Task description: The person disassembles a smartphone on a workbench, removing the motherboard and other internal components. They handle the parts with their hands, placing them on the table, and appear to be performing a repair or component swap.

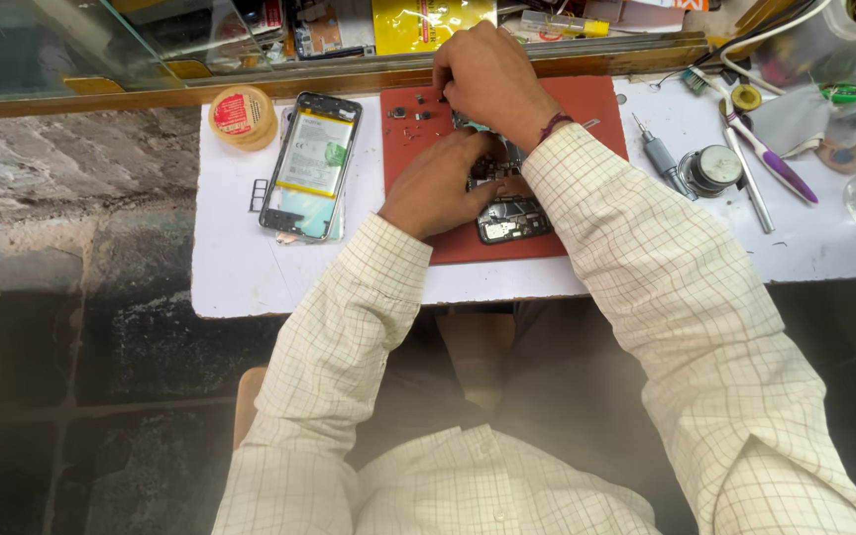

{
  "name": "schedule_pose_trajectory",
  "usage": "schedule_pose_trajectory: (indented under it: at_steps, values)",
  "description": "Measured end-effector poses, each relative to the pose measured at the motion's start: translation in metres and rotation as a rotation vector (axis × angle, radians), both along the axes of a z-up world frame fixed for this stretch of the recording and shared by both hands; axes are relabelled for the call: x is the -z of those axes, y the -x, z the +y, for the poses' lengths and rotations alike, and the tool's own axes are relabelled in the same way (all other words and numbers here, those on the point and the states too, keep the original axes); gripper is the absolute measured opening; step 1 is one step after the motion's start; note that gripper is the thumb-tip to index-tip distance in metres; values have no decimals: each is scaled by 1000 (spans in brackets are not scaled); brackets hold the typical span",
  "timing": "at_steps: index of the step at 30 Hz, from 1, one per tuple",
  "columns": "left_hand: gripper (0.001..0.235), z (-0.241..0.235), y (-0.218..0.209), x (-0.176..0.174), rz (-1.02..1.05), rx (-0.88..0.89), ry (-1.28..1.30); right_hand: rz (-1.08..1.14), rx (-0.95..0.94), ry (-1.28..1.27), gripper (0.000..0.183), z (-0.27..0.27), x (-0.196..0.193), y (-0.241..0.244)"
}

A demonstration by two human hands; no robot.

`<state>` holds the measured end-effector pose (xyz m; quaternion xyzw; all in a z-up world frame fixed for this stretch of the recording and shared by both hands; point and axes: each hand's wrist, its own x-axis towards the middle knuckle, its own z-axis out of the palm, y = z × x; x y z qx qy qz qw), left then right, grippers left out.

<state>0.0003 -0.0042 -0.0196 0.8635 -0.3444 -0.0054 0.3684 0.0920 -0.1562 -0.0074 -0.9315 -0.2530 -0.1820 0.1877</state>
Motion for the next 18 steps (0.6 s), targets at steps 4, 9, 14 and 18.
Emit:
schedule_pose_trajectory:
  at_steps: [4, 9, 14, 18]
  values:
    - [43, -1, 2, -5, 50, -26, -10, -82, 51, 165, 12, 5, 4, -1]
    - [49, -3, 2, -4, 29, -19, 18, -108, 90, 222, 8, 5, 9, -2]
    - [48, -3, -1, 0, 11, -25, -6, -134, 84, 194, 5, 7, 11, -1]
    - [44, 0, 0, -2, 12, -2, 37, -116, 41, 59, 9, 3, 1, 7]
